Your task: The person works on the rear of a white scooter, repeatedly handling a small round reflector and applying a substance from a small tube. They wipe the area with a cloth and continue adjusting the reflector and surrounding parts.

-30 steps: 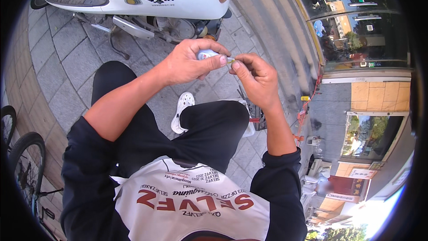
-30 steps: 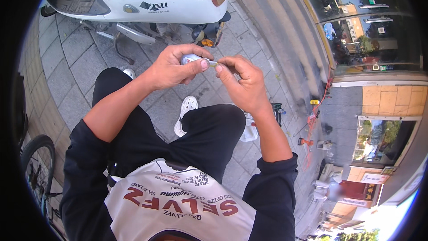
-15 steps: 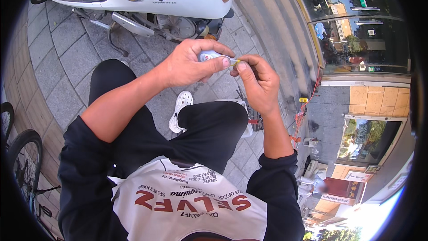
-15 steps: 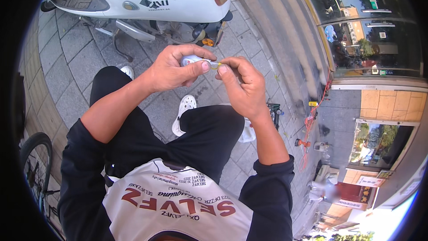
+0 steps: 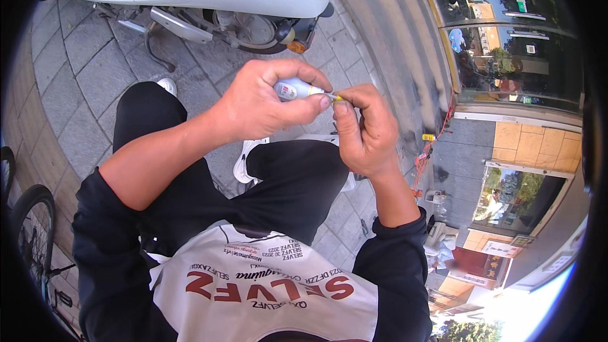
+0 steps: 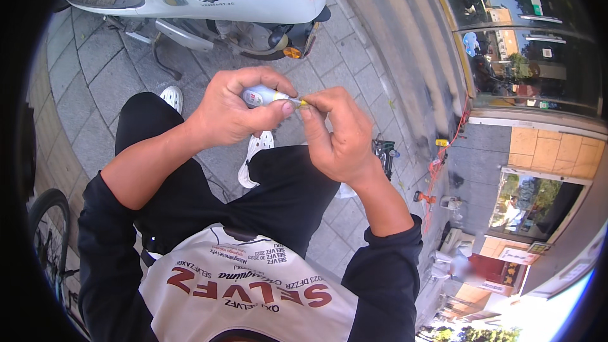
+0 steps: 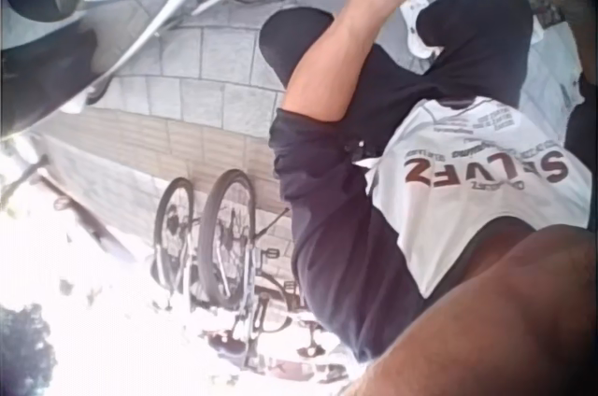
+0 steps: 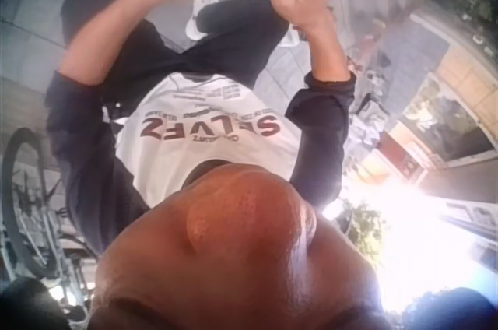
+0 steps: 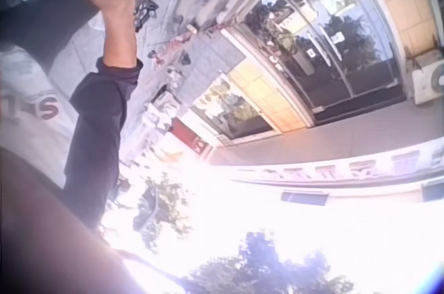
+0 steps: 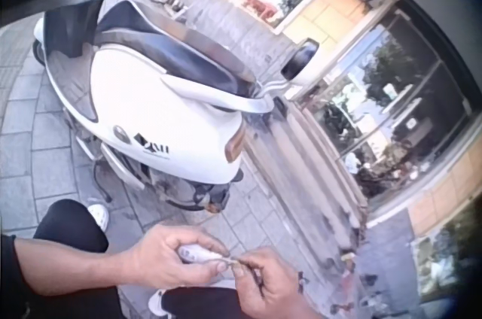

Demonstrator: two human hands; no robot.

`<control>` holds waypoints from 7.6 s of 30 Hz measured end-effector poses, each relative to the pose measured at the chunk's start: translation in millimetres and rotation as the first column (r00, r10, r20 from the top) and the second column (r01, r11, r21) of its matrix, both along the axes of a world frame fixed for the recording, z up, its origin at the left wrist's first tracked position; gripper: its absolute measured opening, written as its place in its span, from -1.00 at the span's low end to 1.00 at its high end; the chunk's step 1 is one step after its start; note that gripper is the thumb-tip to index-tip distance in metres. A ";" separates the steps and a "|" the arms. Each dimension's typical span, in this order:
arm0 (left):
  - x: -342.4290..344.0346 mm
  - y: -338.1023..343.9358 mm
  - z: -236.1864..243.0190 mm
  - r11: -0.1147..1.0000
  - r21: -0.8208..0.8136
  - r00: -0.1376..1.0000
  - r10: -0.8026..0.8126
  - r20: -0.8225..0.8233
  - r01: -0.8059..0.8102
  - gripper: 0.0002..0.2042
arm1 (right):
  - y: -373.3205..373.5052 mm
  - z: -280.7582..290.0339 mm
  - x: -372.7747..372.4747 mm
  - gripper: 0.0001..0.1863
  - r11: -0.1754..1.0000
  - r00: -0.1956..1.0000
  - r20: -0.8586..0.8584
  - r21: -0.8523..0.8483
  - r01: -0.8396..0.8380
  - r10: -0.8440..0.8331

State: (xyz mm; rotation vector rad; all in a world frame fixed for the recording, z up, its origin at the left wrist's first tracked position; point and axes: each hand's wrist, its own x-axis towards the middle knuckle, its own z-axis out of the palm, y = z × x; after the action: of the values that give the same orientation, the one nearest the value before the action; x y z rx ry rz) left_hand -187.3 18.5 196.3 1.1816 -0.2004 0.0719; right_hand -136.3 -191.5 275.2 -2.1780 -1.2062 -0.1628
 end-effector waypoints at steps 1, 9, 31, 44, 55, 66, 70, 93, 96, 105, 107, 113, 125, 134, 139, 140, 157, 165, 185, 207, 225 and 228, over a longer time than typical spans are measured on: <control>0.8 -2.3 -3.8 0.999 0.012 0.999 0.038 0.039 -0.038 -0.81 | 1.7 -3.6 1.8 -0.82 1.000 0.999 0.046 0.009 -0.022 0.021; 20.2 3.3 -15.3 0.976 0.144 0.937 0.107 0.333 -0.162 -0.83 | 6.0 10.7 15.7 -0.75 0.978 0.958 0.232 -0.160 -0.137 0.172; 29.2 -4.8 -26.9 0.979 0.147 0.948 0.091 0.306 -0.142 -0.77 | 3.8 19.4 40.4 -0.83 0.902 0.921 0.218 -0.365 -0.228 0.321; 28.9 -5.3 -28.2 0.971 0.159 0.944 0.122 0.307 -0.177 -0.78 | 7.3 24.5 46.4 -0.78 0.871 0.911 0.192 -0.416 -0.260 0.364; 42.4 -6.1 -33.4 0.941 0.223 0.907 0.150 0.393 -0.253 -0.80 | 7.3 37.4 42.0 -0.83 0.938 0.830 -0.519 -0.346 0.015 -0.205; 42.5 -11.5 -14.0 0.985 0.160 0.988 0.035 0.150 -0.059 -0.73 | -5.4 44.0 36.3 -0.83 0.938 0.796 -0.529 -0.318 0.135 -0.294; 39.4 -10.4 -12.8 0.976 0.196 0.985 0.068 0.156 -0.099 -0.66 | -7.0 43.2 32.7 -0.82 0.945 0.779 -0.556 -0.292 0.143 -0.290; 45.0 -9.2 -16.3 0.996 0.035 0.997 -0.083 0.002 0.083 -0.71 | -19.7 33.1 36.1 -0.77 0.924 0.722 -0.583 -0.162 0.346 -0.373; 52.9 -12.5 -23.6 0.987 -0.092 0.989 -0.136 -0.061 0.130 -0.69 | -29.5 19.3 34.7 -0.71 0.931 0.687 -0.636 -0.164 0.325 -0.352; 56.6 33.7 -34.7 0.985 -0.163 0.991 0.071 0.115 -0.052 -0.53 | -133.1 -69.5 4.0 -0.62 0.796 0.504 -0.721 -0.106 0.596 -0.475; 54.1 53.9 -39.9 0.975 -0.220 0.994 0.031 0.106 -0.007 -0.55 | -175.2 -130.7 -18.8 -0.57 0.711 0.321 -0.820 -0.143 0.688 -0.474; 41.4 105.3 -52.4 0.944 -0.238 0.972 -0.205 0.114 0.227 -0.58 | -238.9 -380.9 -107.0 -0.48 0.430 -0.291 -0.762 -0.588 0.686 -0.578; 82.9 96.4 -64.8 0.924 -0.311 0.937 -0.291 -0.193 0.223 -0.57 | -265.6 -532.7 -327.1 -0.08 0.116 -0.648 -0.375 -0.907 0.406 -0.663; 90.3 58.8 -65.9 0.912 -0.152 0.898 -0.404 -0.171 0.382 -0.57 | -254.9 -535.5 -354.8 -0.59 0.170 -0.497 -0.558 -0.760 0.627 -0.664; 88.5 30.0 -71.2 0.923 -0.132 0.923 -0.375 -0.088 0.362 -0.48 | -269.8 -435.6 -255.6 -0.59 0.197 -0.113 -0.893 -0.218 0.956 -0.436; 87.6 26.0 -72.1 0.934 -0.100 0.933 -0.350 -0.079 0.342 -0.49 | -269.5 -402.5 -229.8 -0.60 0.223 -0.032 -0.895 -0.145 0.964 -0.446; 60.7 -27.2 -48.4 0.925 -0.083 0.922 -0.378 -0.084 0.372 -0.61 | -148.6 -62.8 12.5 -0.76 0.804 0.833 -0.287 0.247 0.541 -0.473; 55.5 -5.6 -56.0 0.943 -0.317 0.966 -0.169 -0.196 0.101 -0.63 | -45.4 -22.2 14.1 -0.76 0.844 0.740 -0.672 0.381 0.378 -0.028; 41.7 18.7 -24.1 0.994 -0.105 0.987 -0.005 -0.161 -0.012 -0.26 | 41.9 -87.0 31.7 -0.73 0.718 0.851 -0.421 0.481 0.503 -0.314; 52.5 -9.9 -37.4 0.978 -0.205 0.978 -0.011 -0.208 -0.032 -0.60 | 22.4 -95.9 30.5 -0.53 0.803 0.797 -0.555 0.348 0.484 -0.240; 50.1 -6.0 -40.7 0.984 0.172 0.973 0.085 -0.216 -0.048 -0.47 | 18.5 -106.2 34.4 -0.62 0.684 0.670 -0.710 0.600 0.415 0.216; 49.4 -13.0 -49.5 0.948 0.246 0.972 0.225 -0.067 -0.202 -0.67 | 23.7 -105.3 32.0 -0.66 0.699 0.688 -0.718 0.546 0.463 0.106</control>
State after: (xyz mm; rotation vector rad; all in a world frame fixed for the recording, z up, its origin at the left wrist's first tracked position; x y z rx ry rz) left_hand -137.9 5.5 146.8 1.4401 0.0041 0.1866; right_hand -104.4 -167.8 169.8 -1.4205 -0.3344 0.1276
